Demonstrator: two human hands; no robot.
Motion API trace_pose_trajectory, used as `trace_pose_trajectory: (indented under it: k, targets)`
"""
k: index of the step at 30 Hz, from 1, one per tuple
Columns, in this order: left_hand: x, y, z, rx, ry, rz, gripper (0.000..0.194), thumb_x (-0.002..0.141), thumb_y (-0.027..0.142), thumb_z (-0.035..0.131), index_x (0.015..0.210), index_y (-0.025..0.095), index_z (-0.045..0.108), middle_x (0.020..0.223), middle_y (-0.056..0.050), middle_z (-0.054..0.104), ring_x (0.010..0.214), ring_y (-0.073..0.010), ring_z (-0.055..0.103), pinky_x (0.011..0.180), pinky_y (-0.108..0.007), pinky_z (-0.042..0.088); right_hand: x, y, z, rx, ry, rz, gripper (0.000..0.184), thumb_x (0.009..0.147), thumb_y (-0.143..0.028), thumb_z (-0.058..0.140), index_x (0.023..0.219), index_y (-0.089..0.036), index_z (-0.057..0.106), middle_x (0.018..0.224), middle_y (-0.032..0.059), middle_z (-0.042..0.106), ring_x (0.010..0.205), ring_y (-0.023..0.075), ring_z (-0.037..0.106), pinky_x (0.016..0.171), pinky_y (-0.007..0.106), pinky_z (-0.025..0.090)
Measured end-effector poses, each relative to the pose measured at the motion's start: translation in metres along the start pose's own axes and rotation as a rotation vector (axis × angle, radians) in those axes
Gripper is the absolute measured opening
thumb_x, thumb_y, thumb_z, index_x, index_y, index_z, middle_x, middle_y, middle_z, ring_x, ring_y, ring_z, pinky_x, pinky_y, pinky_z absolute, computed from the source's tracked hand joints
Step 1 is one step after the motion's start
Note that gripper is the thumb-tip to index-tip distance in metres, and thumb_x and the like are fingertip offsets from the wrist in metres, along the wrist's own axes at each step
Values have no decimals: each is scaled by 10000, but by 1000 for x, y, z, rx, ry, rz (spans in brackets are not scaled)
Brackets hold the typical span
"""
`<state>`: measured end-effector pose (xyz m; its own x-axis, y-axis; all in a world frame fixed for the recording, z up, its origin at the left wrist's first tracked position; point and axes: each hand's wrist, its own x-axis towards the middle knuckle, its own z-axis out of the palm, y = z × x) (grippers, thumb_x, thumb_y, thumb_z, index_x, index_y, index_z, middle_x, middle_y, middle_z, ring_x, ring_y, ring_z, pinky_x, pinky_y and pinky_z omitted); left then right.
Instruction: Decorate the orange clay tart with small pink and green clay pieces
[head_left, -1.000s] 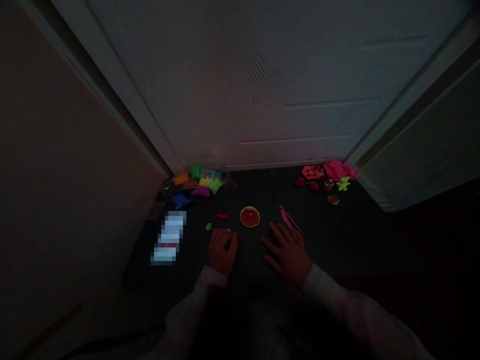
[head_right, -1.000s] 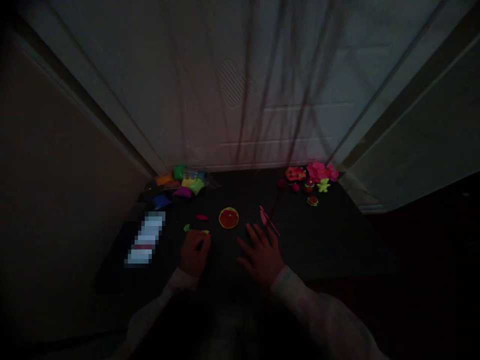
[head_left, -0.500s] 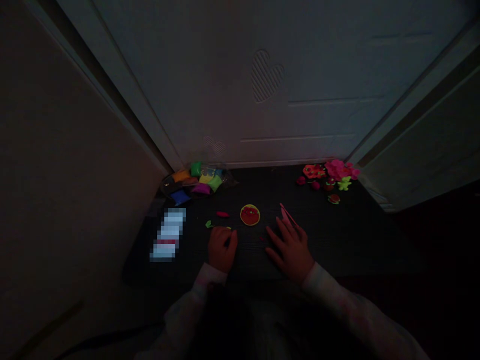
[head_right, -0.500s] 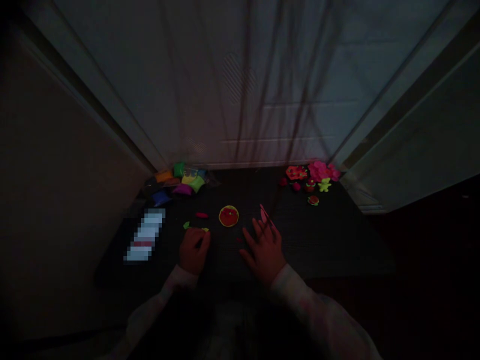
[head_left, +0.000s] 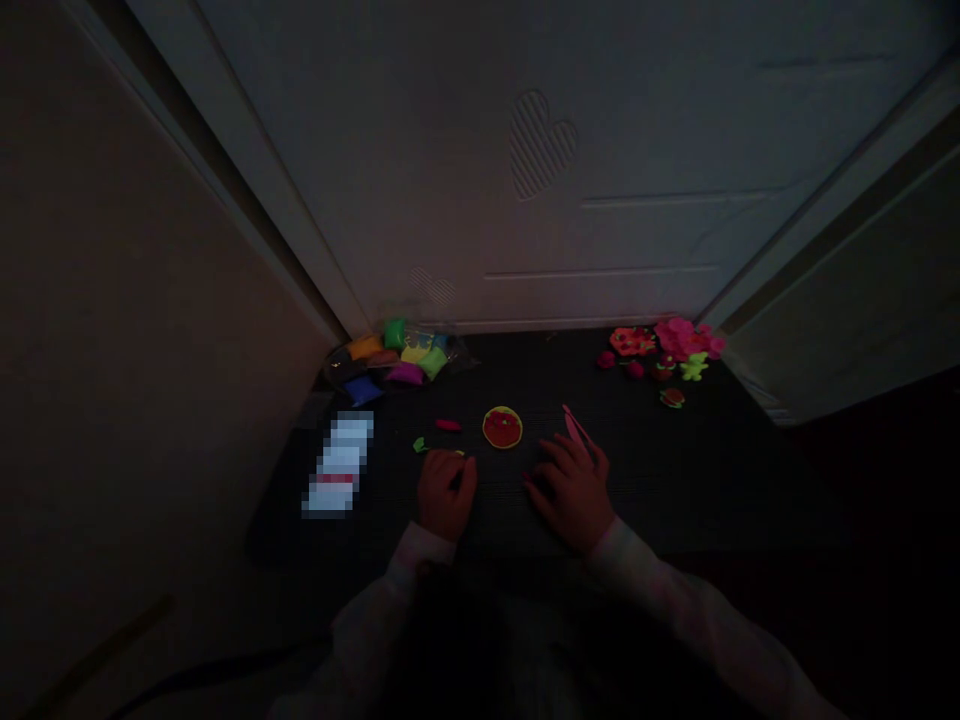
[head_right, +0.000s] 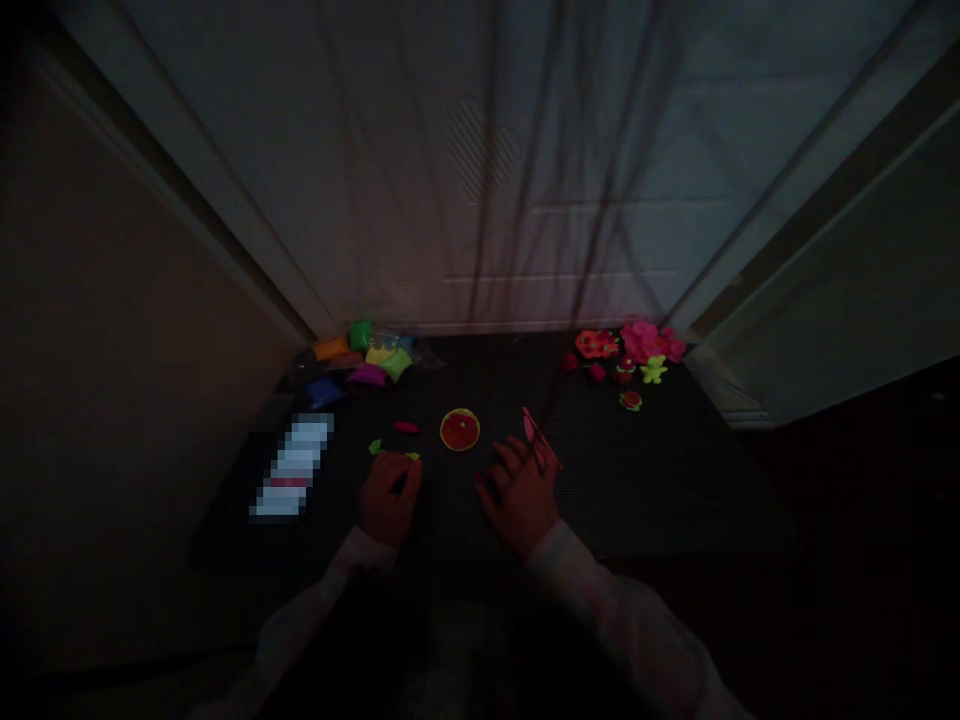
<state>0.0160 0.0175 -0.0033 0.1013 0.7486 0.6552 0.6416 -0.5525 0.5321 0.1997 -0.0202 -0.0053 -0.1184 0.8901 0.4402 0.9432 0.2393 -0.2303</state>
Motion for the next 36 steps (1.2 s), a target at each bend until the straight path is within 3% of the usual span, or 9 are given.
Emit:
trace_pose_trajectory:
  k: [5, 12, 15, 21, 30, 36]
  targets:
    - [2, 2, 0, 5, 11, 11, 193, 776, 167, 495, 584, 185, 497, 598, -2, 542, 613, -130, 512, 584, -272, 443, 4, -6, 2, 3, 38, 24, 135, 747, -293, 554, 656, -213, 616, 1004, 32, 640, 1059, 225, 480, 964, 444, 172]
    - [2, 2, -1, -2, 6, 18, 179, 772, 161, 500, 595, 186, 502, 604, -3, 548, 610, -131, 511, 577, -272, 444, 1, -6, 1, -10, 42, 19, 145, 752, -302, 553, 652, -220, 618, 992, 31, 644, 1050, 222, 487, 963, 439, 169]
    - [1, 1, 0, -3, 5, 20, 179, 771, 157, 501, 594, 186, 502, 601, -1, 547, 609, -130, 511, 571, -267, 442, -3, -4, 0, -23, 28, 7, 171, 769, -338, 531, 713, -211, 630, 1006, 52, 636, 1059, 225, 477, 963, 437, 166]
    - [1, 2, -1, -4, 7, 20, 181, 775, 164, 498, 595, 184, 496, 600, -3, 543, 617, -132, 511, 576, -272, 440, -15, -5, -6, -53, -81, -103, 349, 784, -448, 477, 1094, -307, 554, 1245, 64, 497, 1151, 239, 398, 959, 450, 143]
    - [2, 2, 0, -6, -3, 17, 193, 780, 170, 486, 588, 191, 494, 593, 4, 538, 604, -127, 503, 578, -273, 438, -16, 9, -5, -152, -138, -52, 412, 793, -488, 427, 1124, -276, 551, 1301, 123, 427, 1207, 301, 316, 940, 492, 145]
    - [2, 2, 0, -7, 3, 12, 192, 777, 172, 493, 585, 192, 492, 594, 0, 541, 600, -132, 501, 583, -281, 435, -18, 2, -6, -157, -177, -94, 434, 779, -550, 399, 1144, -346, 515, 1312, 64, 426, 1198, 244, 344, 955, 447, 154]
